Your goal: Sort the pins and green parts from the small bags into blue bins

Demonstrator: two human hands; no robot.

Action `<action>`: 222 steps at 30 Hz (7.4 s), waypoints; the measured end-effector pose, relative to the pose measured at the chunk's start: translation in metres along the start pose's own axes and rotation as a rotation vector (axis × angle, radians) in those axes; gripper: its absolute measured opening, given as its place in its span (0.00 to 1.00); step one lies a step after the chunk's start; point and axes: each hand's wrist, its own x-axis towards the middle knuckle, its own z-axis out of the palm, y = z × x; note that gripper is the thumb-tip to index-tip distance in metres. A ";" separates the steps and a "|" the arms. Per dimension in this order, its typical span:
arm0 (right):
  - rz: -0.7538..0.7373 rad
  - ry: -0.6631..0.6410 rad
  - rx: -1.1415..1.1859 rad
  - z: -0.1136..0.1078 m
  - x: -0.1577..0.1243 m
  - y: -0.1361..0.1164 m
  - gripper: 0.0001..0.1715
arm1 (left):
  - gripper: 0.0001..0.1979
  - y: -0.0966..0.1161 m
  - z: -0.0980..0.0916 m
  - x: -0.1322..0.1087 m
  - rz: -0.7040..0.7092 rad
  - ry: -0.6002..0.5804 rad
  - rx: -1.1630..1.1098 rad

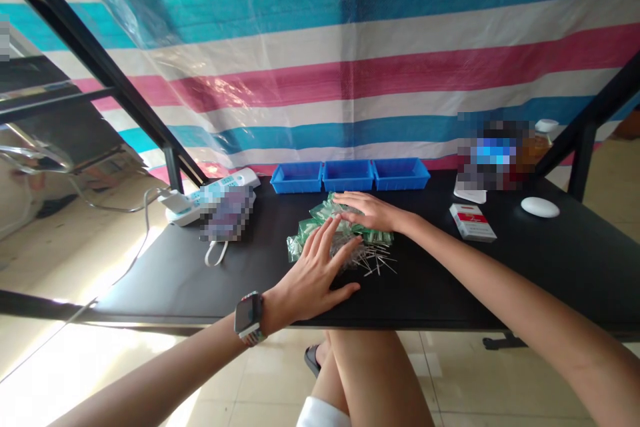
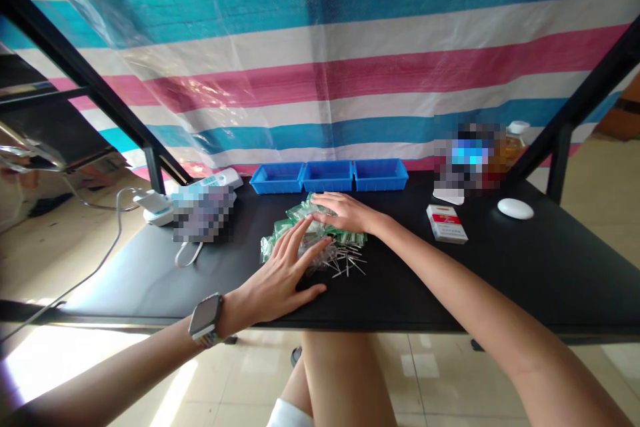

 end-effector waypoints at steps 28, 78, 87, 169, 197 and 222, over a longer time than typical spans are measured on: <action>0.160 0.403 0.037 -0.011 -0.060 0.013 0.15 | 0.22 0.012 0.020 0.079 0.367 -0.038 0.208; -0.009 0.607 0.073 0.003 -0.038 -0.021 0.08 | 0.13 -0.070 0.000 0.102 -0.091 0.398 -0.778; 0.175 0.638 0.308 0.000 -0.040 -0.033 0.09 | 0.14 -0.069 -0.001 0.098 -0.110 0.316 -0.761; 0.338 0.661 0.564 -0.019 -0.051 -0.005 0.23 | 0.10 -0.141 0.000 0.093 -0.533 0.650 -1.165; 0.255 0.479 0.652 -0.004 -0.044 -0.039 0.18 | 0.19 -0.061 0.008 0.090 -0.127 0.466 -0.528; -0.069 0.679 0.186 -0.004 -0.053 -0.056 0.27 | 0.21 -0.058 0.003 0.091 -0.333 0.385 -1.152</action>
